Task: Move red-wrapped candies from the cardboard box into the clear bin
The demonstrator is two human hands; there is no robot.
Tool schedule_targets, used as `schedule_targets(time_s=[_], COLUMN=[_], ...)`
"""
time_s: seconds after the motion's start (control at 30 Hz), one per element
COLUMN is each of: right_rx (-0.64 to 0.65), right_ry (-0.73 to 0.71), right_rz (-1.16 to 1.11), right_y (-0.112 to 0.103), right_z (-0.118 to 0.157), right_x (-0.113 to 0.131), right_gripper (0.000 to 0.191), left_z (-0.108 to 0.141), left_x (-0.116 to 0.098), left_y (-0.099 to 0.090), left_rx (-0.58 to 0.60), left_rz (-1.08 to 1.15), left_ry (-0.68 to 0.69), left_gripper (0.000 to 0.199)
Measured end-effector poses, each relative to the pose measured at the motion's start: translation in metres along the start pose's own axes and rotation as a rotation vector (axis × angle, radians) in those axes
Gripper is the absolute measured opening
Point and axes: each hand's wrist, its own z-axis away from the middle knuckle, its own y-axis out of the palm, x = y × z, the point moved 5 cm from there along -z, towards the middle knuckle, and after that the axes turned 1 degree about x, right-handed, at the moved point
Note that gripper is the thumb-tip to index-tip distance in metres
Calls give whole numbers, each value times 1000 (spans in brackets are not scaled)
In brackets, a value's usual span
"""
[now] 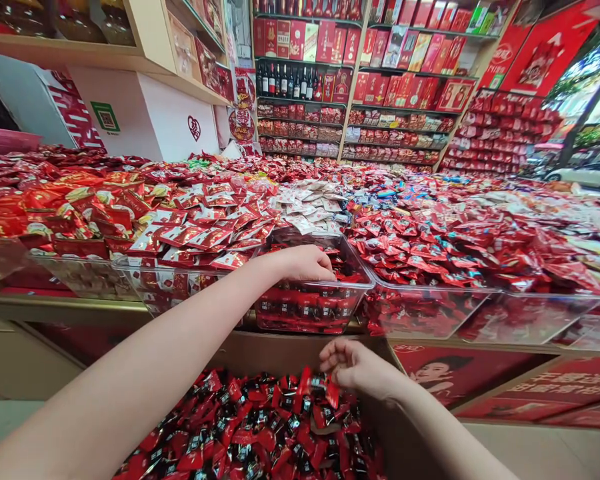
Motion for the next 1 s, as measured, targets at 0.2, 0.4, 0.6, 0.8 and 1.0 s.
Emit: schedule_targets(time_s=[0.2, 0.4, 0.6, 0.8, 1.0], right_rx=[346, 419, 383, 342, 284], right_ry=[86, 70, 41, 72, 109], right_rz=[626, 942, 1019, 1044, 1115], right_y=[23, 29, 25, 22, 19], right_z=[1, 8, 8, 8, 6], right_x=[-29, -21, -17, -16, -19], right_gripper=[43, 43, 43, 43, 45], left_z=[2, 2, 0, 2, 1], left_x=[-2, -2, -6, -6, -7], left_y=[-1, -2, -3, -4, -8], left_rx=[16, -10, -99, -155, -218], left_rz=[16, -5, -13, -39, -64], left_ry=[-25, -44, 48, 52, 69], left_gripper=[24, 42, 45, 37, 28])
